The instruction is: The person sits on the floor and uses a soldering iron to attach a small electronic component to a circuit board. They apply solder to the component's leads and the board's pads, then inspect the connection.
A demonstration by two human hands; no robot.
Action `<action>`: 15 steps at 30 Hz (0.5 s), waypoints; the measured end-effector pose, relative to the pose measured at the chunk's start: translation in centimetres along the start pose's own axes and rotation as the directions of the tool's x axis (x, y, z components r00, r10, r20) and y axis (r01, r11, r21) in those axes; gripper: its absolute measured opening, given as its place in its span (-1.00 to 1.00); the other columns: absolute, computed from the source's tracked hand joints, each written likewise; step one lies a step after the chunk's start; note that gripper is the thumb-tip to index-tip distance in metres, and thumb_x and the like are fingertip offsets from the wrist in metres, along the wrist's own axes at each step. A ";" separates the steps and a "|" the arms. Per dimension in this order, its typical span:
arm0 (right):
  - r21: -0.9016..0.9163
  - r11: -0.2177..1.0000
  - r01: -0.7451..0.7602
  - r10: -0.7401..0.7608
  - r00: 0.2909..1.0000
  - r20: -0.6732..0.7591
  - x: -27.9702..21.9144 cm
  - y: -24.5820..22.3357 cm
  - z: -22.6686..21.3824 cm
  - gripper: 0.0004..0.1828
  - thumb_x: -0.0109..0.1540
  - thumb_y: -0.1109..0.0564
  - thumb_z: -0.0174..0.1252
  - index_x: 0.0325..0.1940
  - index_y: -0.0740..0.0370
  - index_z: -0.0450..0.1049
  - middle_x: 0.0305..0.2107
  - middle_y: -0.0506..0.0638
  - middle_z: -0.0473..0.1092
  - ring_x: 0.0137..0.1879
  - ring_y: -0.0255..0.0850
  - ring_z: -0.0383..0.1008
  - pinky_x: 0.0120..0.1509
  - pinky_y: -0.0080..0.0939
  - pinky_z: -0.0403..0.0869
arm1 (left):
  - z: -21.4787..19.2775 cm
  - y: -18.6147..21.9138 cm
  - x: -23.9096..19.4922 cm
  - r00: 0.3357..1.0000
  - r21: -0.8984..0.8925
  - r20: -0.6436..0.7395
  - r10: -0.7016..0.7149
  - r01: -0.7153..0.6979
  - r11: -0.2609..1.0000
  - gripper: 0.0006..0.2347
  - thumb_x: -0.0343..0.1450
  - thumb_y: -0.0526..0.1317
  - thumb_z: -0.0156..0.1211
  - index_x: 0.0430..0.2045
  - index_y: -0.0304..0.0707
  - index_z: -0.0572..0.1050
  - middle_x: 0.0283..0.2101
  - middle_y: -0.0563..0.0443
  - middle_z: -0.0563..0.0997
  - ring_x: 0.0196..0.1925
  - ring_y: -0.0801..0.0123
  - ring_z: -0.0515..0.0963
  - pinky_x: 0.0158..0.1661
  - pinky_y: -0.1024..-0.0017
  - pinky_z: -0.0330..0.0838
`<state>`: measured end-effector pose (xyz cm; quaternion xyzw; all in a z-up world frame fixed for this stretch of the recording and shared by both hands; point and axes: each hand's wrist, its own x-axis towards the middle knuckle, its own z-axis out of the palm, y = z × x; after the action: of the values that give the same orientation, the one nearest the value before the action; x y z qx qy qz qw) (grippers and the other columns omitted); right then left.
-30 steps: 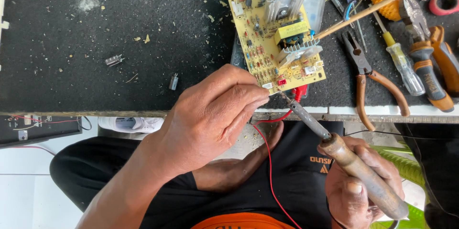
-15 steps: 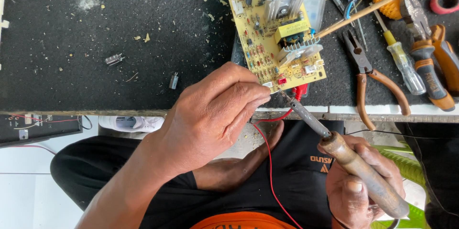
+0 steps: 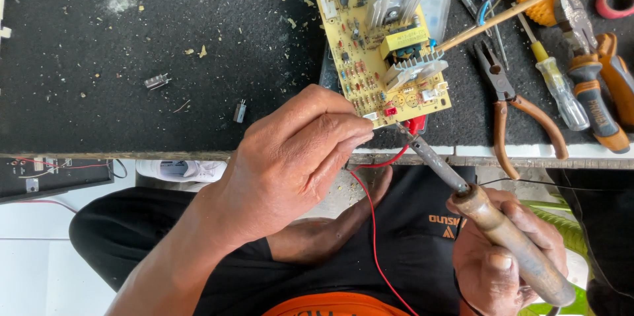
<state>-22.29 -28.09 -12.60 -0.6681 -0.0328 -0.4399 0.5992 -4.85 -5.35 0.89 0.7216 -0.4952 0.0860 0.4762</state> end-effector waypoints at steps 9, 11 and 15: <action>-0.046 0.996 -0.073 0.071 0.996 -0.048 0.4 -1.0 1.5 -0.45 0.32 -0.18 0.15 0.14 0.34 0.32 -0.17 0.43 0.41 -0.23 0.13 0.59 -0.06 -0.05 0.64 | 0.1 0.1 0.0 0.999 0.001 0.028 -0.019 0.019 1.000 -0.92 0.54 -0.55 0.07 -0.14 -0.59 0.46 -0.17 -0.26 0.44 -0.23 0.10 0.54 -0.13 0.29 0.51; -0.094 0.993 -0.069 0.064 0.997 -0.051 0.4 -1.3 1.8 -0.45 0.34 -0.19 0.12 0.13 0.33 0.31 -0.19 0.42 0.41 -0.23 0.13 0.57 -0.05 -0.07 0.59 | 0.1 0.1 0.0 0.999 0.007 0.028 -0.023 0.023 1.000 -0.92 0.54 -0.54 0.07 -0.14 -0.59 0.47 -0.16 -0.26 0.45 -0.22 0.10 0.55 -0.11 0.29 0.52; -0.074 0.996 -0.042 0.036 0.996 -0.087 0.0 -0.6 1.5 -0.44 0.32 -0.20 0.16 0.10 0.35 0.32 -0.21 0.20 0.37 -0.16 0.17 0.57 -0.08 0.00 0.62 | 0.1 0.1 0.1 0.999 0.032 0.045 -0.031 0.030 0.999 -0.92 0.53 -0.52 0.11 -0.14 -0.56 0.47 -0.15 -0.25 0.46 -0.19 0.10 0.57 -0.08 0.30 0.55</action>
<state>-21.84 -26.63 -11.96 -0.6714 0.0228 -0.4575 0.5826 -4.95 -5.49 0.98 0.7380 -0.4934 0.0701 0.4549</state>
